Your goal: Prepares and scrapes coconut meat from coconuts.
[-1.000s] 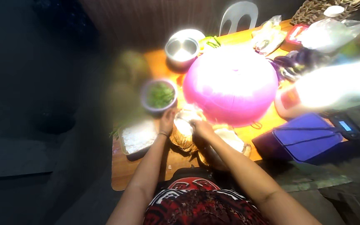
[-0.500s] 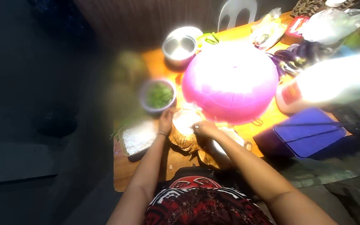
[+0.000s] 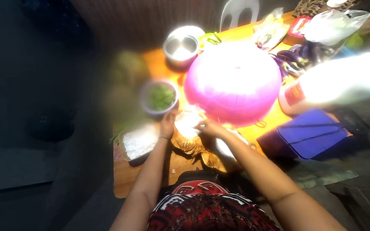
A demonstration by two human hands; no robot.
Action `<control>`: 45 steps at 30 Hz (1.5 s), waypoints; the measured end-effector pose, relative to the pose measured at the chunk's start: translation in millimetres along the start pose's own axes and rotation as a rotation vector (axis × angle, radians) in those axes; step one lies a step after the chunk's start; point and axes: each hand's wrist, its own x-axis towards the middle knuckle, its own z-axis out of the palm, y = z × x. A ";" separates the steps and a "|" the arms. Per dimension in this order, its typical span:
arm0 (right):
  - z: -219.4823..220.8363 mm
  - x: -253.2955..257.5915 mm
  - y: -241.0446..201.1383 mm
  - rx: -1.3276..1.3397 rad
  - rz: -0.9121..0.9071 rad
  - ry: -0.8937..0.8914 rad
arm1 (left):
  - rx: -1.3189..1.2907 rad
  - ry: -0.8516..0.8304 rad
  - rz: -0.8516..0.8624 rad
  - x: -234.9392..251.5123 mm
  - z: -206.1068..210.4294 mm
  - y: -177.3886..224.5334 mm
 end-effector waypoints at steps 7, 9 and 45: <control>22.0 -2.5 18.0 -0.030 -0.096 -0.028 | 0.032 0.017 -0.036 -1.7 -2.4 -4.7; 6.2 -12.7 12.3 -0.069 -0.047 -0.053 | 0.029 0.033 -0.051 -1.9 -3.0 -2.2; 23.8 -23.5 27.3 0.107 -0.117 -0.006 | 0.035 -0.065 -0.098 -8.7 -3.5 9.0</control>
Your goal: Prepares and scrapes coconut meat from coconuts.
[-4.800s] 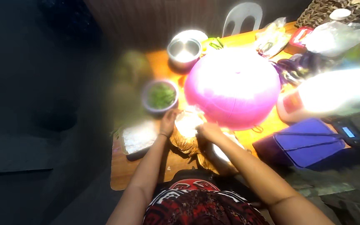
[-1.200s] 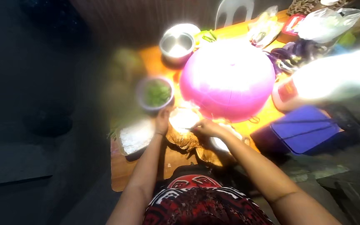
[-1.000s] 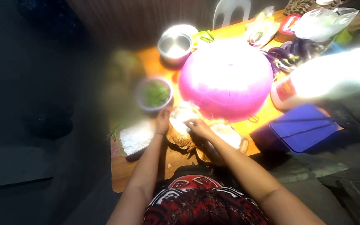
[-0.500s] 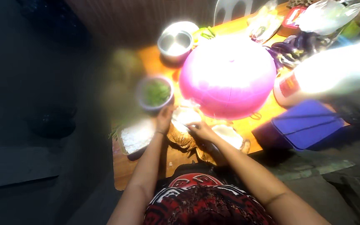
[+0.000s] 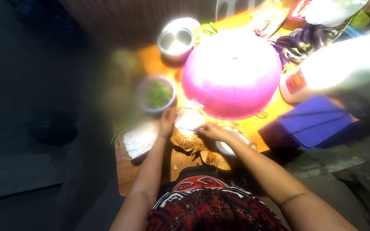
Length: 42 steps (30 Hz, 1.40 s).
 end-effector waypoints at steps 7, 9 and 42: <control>20.1 13.1 -13.4 0.120 0.035 0.196 | 0.029 -0.027 0.030 2.6 -0.8 6.0; 24.9 10.7 -5.0 0.075 0.027 0.140 | 0.025 -0.009 0.052 2.0 -1.1 4.9; 49.9 16.4 -34.0 0.538 0.153 0.281 | 0.327 0.146 -0.125 -5.7 11.5 18.7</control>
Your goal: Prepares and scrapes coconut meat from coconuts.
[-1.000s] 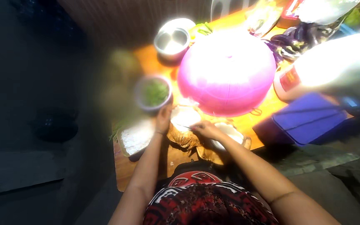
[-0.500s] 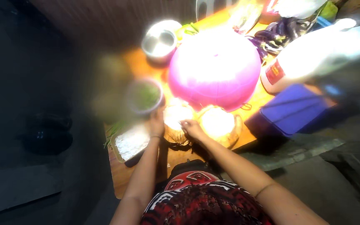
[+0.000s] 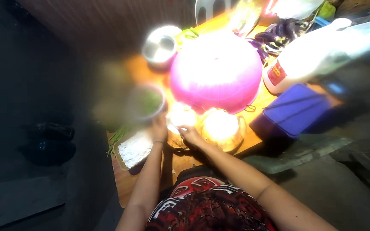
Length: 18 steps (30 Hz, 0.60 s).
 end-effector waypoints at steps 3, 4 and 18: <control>-19.3 4.3 14.4 -0.181 -0.049 -0.120 | -0.018 -0.004 0.007 -1.4 -0.7 -1.3; -26.3 4.3 15.8 -0.215 -0.043 -0.129 | -0.019 -0.008 0.009 -1.1 -0.8 -1.9; -56.5 7.1 -16.2 -0.569 -0.147 -0.149 | -0.101 -0.041 0.078 -2.2 -3.9 -10.2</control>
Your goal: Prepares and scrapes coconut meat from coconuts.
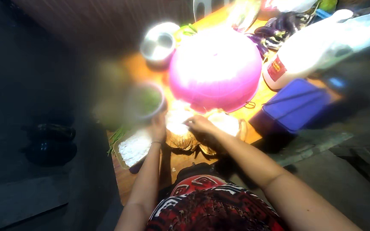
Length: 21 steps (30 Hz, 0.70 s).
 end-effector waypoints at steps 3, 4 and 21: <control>13.3 10.5 -9.1 -0.010 -0.026 0.034 | 0.005 -0.002 0.031 3.4 0.2 -3.3; 16.3 9.0 -8.5 -0.046 -0.036 -0.004 | -0.006 -0.003 0.033 4.1 -0.2 -4.3; -20.7 13.5 -18.6 -0.444 0.038 -0.198 | -0.116 0.013 0.104 7.4 1.8 -22.2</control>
